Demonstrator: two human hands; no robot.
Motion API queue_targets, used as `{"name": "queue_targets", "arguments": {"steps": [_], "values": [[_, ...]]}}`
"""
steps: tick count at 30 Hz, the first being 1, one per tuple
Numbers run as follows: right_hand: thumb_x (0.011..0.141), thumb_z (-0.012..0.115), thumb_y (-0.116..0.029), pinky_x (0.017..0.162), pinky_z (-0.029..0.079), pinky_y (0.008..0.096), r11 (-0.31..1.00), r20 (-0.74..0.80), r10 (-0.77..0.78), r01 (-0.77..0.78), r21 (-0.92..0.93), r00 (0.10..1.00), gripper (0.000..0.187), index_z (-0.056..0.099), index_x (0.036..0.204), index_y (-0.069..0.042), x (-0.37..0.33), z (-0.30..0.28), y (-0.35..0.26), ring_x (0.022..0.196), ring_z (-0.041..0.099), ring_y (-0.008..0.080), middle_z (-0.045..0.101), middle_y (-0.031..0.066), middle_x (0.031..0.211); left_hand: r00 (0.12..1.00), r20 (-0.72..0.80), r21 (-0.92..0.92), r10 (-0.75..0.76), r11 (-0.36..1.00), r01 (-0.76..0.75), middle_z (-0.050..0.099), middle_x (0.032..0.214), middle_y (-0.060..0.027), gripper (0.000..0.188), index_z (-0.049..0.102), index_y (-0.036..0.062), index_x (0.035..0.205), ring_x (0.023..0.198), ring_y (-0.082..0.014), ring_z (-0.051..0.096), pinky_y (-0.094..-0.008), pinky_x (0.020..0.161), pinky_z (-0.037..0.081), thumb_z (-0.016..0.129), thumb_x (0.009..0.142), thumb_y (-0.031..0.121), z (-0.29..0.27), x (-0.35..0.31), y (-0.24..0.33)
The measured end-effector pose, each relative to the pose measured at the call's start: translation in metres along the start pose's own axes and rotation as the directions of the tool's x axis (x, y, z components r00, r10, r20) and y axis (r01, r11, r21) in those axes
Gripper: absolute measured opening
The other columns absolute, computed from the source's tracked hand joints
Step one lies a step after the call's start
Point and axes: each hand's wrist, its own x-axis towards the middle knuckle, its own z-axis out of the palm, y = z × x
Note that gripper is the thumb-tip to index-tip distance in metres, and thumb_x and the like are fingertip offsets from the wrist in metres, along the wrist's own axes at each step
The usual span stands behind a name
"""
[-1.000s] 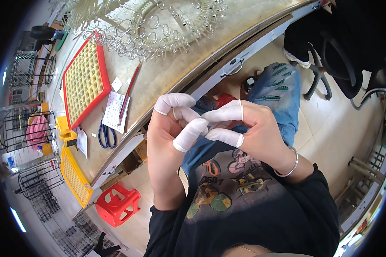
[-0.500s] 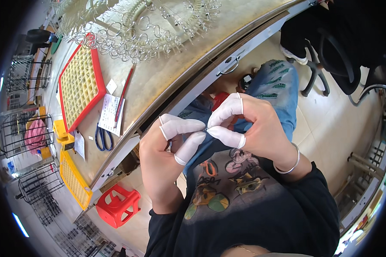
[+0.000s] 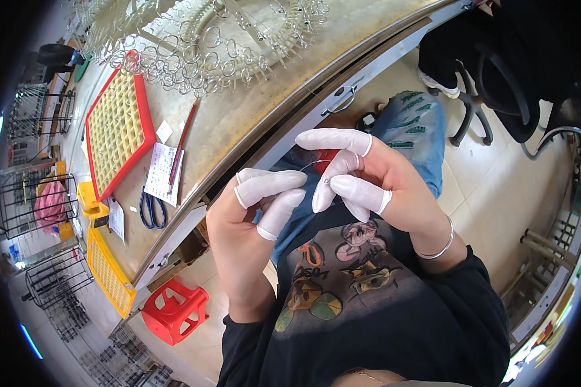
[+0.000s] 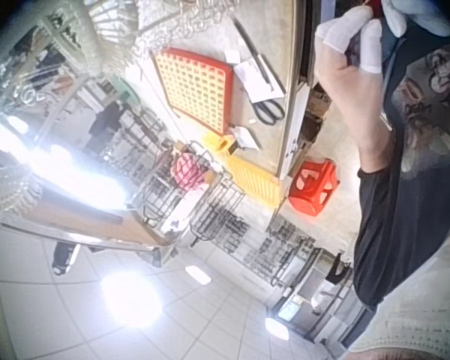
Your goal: The person threads small clear beads onto a wire and attaches them to a white chandelier frame. They repeatedly pick up beads from a red tray, thread them, and secure them onto the hanging structure.
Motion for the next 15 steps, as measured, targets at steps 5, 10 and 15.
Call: {"name": "queue_targets", "arguments": {"steps": [5,10,15], "values": [[0.087,0.046,-0.009,0.05,0.034,0.0139,0.998,-0.042,0.013,-0.011,0.058,0.999,0.046,0.036,0.131,-0.002,0.0,0.005,-0.001,0.052,0.043,0.0025,0.06,0.0044,0.073,0.998,0.007,-0.012,0.059,0.998,-0.059,0.058,0.078,-0.0036,0.02,0.066,0.001,0.089,0.064,-0.0066,0.05,-0.0179,0.054,0.037,0.064,0.07,-0.008,0.01,0.001,0.004],[0.089,0.046,-0.008,0.049,0.034,0.0155,0.992,0.002,0.041,-0.041,0.115,0.999,0.042,0.037,0.129,-0.004,-0.003,0.005,-0.003,0.054,0.042,0.0029,0.058,0.0035,0.076,0.99,0.043,0.06,0.133,0.989,-0.136,0.058,0.078,-0.0036,0.019,0.065,0.0024,0.087,0.063,-0.0076,0.052,-0.0195,0.053,0.039,0.065,0.071,-0.006,0.012,0.002,0.0],[0.087,0.054,-0.009,0.051,0.038,0.0175,0.997,-0.153,0.069,-0.065,0.027,0.986,0.022,0.05,0.106,-0.001,-0.003,0.009,0.0,0.058,0.047,0.004,0.058,0.0029,0.078,0.976,-0.003,0.192,0.217,0.958,-0.213,0.057,0.077,-0.0039,0.013,0.063,0.0034,0.084,0.064,-0.0104,0.055,-0.0216,0.052,0.042,0.066,0.073,-0.002,0.016,0.002,0.0]]}}
